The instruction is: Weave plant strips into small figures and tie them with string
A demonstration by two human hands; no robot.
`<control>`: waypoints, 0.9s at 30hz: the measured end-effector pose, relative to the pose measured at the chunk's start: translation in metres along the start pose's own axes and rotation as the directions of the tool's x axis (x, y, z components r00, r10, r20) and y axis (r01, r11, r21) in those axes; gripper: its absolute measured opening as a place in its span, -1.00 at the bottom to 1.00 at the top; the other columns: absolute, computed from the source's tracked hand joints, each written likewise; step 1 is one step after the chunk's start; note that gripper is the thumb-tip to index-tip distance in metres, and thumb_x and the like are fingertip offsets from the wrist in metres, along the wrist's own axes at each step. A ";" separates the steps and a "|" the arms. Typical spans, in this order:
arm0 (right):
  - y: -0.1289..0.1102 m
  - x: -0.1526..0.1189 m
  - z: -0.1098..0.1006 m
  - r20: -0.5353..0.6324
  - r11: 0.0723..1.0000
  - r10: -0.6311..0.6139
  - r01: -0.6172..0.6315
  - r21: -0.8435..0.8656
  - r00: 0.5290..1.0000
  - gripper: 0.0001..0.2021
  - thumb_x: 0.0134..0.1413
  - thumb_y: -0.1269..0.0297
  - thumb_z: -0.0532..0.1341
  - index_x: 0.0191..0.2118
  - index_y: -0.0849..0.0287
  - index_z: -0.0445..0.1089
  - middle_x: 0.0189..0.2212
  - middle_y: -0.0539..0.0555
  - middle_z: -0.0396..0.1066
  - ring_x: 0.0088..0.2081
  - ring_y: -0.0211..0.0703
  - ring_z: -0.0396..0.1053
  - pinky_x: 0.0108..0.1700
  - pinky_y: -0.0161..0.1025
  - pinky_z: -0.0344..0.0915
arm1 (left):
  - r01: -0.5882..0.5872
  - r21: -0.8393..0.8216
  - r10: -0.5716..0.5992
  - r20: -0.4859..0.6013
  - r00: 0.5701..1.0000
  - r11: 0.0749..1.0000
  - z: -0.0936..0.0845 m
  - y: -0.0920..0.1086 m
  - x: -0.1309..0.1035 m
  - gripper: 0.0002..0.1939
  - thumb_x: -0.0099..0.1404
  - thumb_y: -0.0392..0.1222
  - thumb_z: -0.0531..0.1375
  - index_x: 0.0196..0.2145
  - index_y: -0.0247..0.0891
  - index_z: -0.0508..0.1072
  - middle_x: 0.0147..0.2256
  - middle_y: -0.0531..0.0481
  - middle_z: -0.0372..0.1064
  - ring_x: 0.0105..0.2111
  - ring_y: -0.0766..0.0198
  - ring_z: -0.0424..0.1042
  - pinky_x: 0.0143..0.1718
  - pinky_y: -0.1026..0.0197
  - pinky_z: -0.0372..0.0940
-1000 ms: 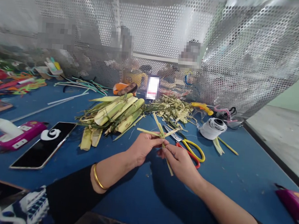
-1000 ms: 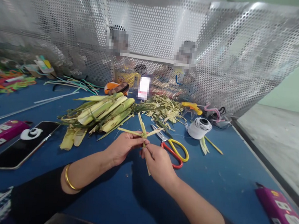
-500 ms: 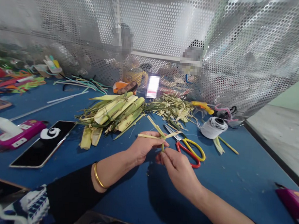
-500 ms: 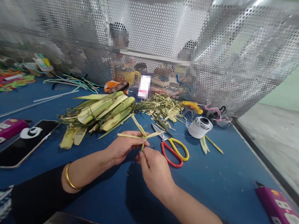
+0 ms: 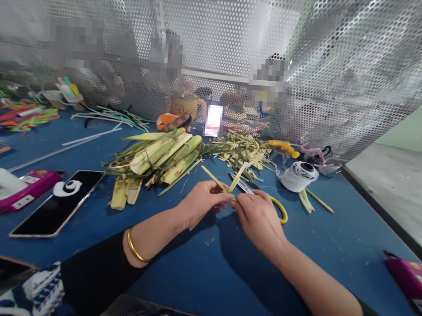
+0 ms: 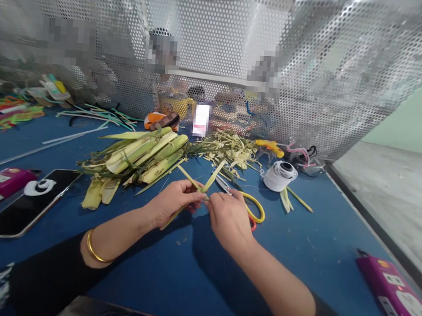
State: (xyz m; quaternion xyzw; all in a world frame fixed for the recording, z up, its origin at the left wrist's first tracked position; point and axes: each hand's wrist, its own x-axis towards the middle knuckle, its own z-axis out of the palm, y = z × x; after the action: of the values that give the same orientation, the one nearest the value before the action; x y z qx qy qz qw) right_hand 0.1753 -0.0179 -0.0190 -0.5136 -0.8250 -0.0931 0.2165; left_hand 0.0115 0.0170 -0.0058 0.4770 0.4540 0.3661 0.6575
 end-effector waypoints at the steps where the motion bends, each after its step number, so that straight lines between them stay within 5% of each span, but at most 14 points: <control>1: -0.003 -0.001 0.002 0.006 1.000 0.007 -0.007 0.017 1.000 -0.66 0.31 0.32 -0.05 -0.49 0.14 0.27 -0.60 0.01 0.34 -0.51 -0.20 0.26 -0.11 -0.17 0.13 | -0.035 0.051 0.037 -0.028 0.999 0.998 0.001 -0.001 0.000 -0.78 0.02 -0.26 0.35 -0.33 -0.33 0.47 -0.51 0.03 0.42 -0.55 0.38 0.38 -0.54 0.34 0.24; 4: -0.011 -0.003 0.002 0.016 0.997 0.016 -0.017 0.072 1.000 -0.64 0.31 0.36 -0.07 -0.52 0.14 0.23 -0.62 0.00 0.31 -0.54 -0.21 0.24 -0.24 -0.22 0.10 | -0.061 0.135 0.071 -0.072 0.995 0.989 0.003 -0.004 0.000 -0.80 0.04 -0.27 0.35 -0.34 -0.34 0.50 -0.54 0.03 0.42 -0.58 0.38 0.36 -0.62 0.37 0.18; 14: -0.026 -0.008 -0.005 -0.027 0.987 -0.015 0.019 0.161 1.000 -0.69 0.23 0.44 -0.04 -0.54 0.15 0.21 -0.62 0.00 0.30 -0.55 -0.23 0.22 -0.28 -0.23 0.07 | 0.011 0.034 -0.007 -0.120 0.993 0.999 0.007 -0.004 -0.001 -0.84 0.00 -0.37 0.33 -0.38 -0.39 0.52 -0.56 0.02 0.40 -0.65 0.45 0.28 -0.70 0.41 0.04; 19: -0.027 -0.007 -0.008 0.020 0.942 0.140 -0.139 0.306 0.990 -0.65 0.25 0.30 -0.03 -0.58 0.13 0.16 -0.65 -0.01 0.26 -0.53 -0.23 0.20 -0.35 -0.26 0.07 | 0.065 -0.035 -0.064 0.014 0.998 0.997 0.000 0.002 -0.001 -0.83 0.08 -0.25 0.34 -0.36 -0.36 0.51 -0.48 0.00 0.44 -0.60 0.44 0.32 -0.67 0.41 0.05; 23: -0.017 -0.002 -0.015 0.245 0.792 0.290 -0.376 0.482 0.925 -0.57 0.26 0.11 -0.04 -0.58 0.15 0.26 -0.65 0.00 0.30 -0.56 -0.26 0.20 -0.44 -0.27 0.06 | 0.116 -0.089 -0.104 0.127 0.986 0.989 -0.007 0.010 0.000 -0.78 0.14 -0.11 0.30 -0.36 -0.35 0.50 -0.41 -0.06 0.47 -0.58 0.43 0.35 -0.66 0.39 0.03; 27: 0.000 0.006 -0.013 0.417 0.494 0.362 -0.551 0.672 0.833 -0.47 0.14 -0.17 0.02 -0.55 0.18 0.37 -0.62 0.02 0.35 -0.54 -0.25 0.27 -0.45 -0.29 0.14 | 0.089 0.005 -0.089 0.129 0.988 0.996 -0.008 0.010 -0.001 -0.75 0.08 -0.12 0.35 -0.33 -0.36 0.52 -0.47 0.00 0.43 -0.60 0.46 0.30 -0.65 0.38 0.02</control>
State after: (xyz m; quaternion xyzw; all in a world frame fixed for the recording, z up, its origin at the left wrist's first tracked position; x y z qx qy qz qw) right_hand 0.1764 -0.0182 -0.0045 -0.5782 -0.6341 0.3866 0.3380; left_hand 0.0031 0.0213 0.0026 0.4787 0.4309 0.3051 0.7015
